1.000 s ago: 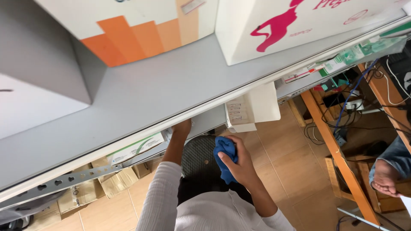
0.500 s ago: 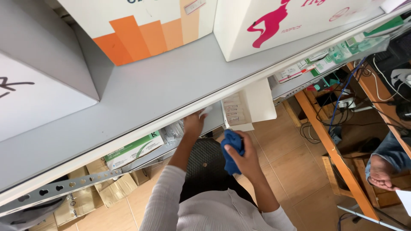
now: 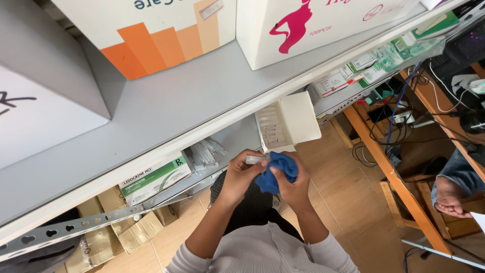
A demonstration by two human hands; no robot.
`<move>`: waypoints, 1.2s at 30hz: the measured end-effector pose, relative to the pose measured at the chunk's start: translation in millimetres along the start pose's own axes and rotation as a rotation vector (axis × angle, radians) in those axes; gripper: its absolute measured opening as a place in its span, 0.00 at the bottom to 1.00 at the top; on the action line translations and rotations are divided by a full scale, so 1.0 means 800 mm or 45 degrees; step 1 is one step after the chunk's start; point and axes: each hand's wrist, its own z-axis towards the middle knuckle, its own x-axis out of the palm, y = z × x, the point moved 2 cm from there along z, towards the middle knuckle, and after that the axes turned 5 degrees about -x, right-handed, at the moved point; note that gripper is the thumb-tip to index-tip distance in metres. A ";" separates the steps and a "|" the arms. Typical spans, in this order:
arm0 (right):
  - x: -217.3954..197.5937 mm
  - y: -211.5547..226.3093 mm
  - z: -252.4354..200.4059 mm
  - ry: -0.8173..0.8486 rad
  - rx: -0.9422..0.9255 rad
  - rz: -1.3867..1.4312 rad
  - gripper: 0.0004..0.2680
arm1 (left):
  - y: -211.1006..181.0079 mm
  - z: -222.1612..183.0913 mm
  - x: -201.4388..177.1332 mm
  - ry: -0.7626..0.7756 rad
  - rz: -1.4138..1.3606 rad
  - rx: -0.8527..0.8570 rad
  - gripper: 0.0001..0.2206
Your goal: Wiping down small medical vials with a blue cloth in a pharmacy environment.
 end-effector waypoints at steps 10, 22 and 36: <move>0.008 -0.009 -0.015 -0.428 0.834 1.234 0.13 | -0.040 -0.065 0.022 -0.188 0.568 0.546 0.11; 0.000 0.008 -0.005 -0.359 0.698 1.705 0.14 | -0.049 -0.082 0.026 -0.142 0.442 0.705 0.09; 0.027 0.036 -0.016 -0.332 0.445 1.364 0.22 | -0.091 -0.100 -0.008 -0.224 0.493 0.596 0.10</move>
